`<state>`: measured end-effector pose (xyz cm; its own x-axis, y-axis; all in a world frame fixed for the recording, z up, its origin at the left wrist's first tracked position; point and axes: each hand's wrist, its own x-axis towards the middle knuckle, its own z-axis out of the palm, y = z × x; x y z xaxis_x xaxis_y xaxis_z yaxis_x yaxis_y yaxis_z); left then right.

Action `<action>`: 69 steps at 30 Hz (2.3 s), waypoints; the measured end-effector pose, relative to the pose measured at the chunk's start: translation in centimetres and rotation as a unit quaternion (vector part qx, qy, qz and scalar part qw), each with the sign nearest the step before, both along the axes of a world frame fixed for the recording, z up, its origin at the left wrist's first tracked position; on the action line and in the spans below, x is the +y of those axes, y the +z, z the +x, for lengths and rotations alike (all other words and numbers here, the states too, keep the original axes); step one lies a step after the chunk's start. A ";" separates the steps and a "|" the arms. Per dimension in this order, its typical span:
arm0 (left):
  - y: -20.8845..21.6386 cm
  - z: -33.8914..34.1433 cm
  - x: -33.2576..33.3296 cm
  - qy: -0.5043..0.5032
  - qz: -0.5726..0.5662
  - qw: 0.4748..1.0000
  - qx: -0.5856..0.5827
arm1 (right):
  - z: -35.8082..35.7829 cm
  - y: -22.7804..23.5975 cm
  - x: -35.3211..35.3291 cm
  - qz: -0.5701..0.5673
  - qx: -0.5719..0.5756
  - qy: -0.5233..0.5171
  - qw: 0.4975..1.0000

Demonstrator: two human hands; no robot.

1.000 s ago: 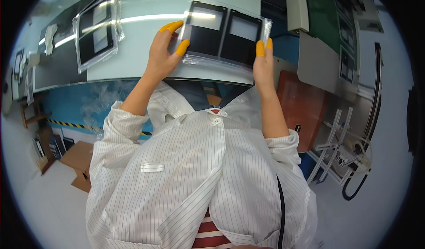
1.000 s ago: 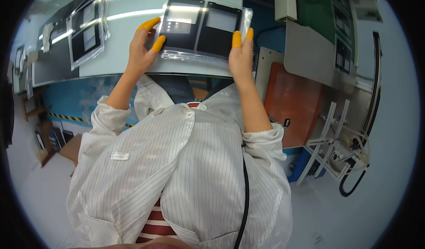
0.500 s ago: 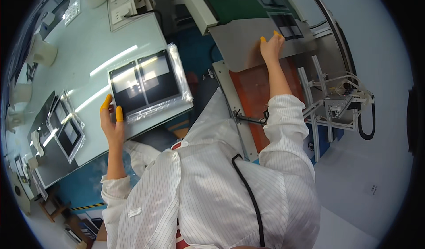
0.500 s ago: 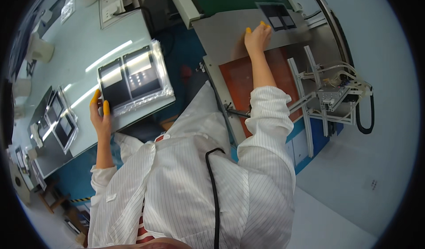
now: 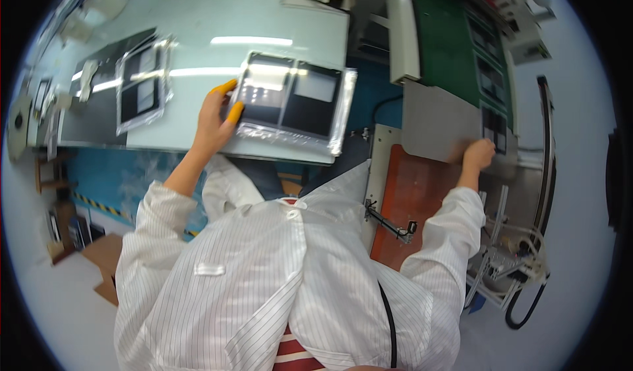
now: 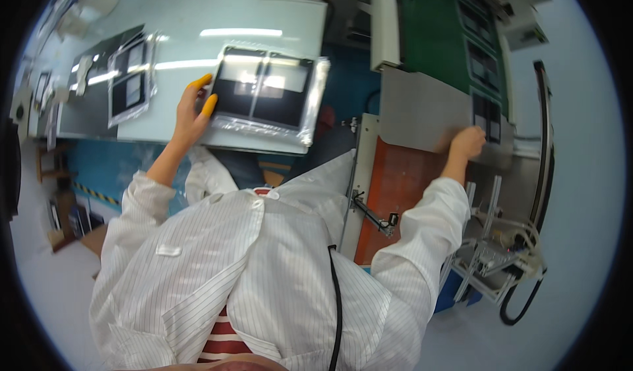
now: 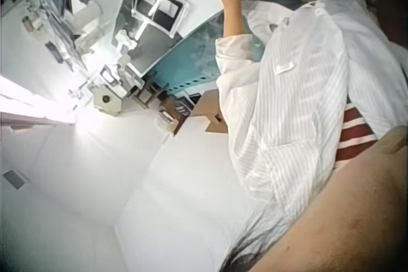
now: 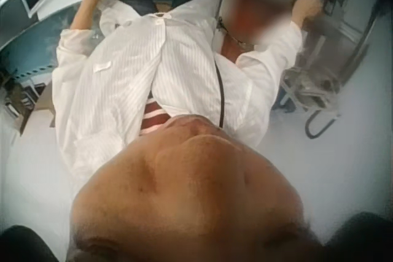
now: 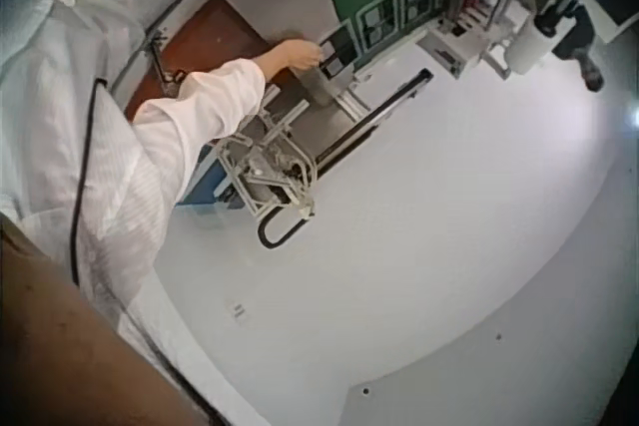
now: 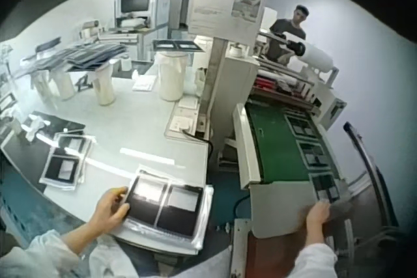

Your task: The recorder uses manual suction cup tools to move glass panels between different areas of a manufacturing workbench.

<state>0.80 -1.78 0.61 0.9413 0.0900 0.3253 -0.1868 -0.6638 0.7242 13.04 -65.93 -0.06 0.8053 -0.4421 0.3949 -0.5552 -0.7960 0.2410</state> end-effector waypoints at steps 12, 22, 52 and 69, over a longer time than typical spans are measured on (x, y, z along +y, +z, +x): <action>-0.4 -0.5 0.8 0.000 -0.016 1.000 0.008 | -6.6 1.2 12.4 0.034 0.020 0.097 0.995; -2.1 -0.8 1.4 0.012 -0.017 1.000 0.000 | -11.0 -0.8 11.5 0.672 -0.336 -0.226 0.620; -1.5 -0.6 2.0 0.006 -0.075 0.997 -0.010 | -0.8 3.8 33.1 0.828 0.036 0.251 0.501; 0.0 -0.4 0.9 -0.017 -0.067 0.997 -0.017 | -0.8 1.6 32.8 0.491 -0.073 0.312 0.810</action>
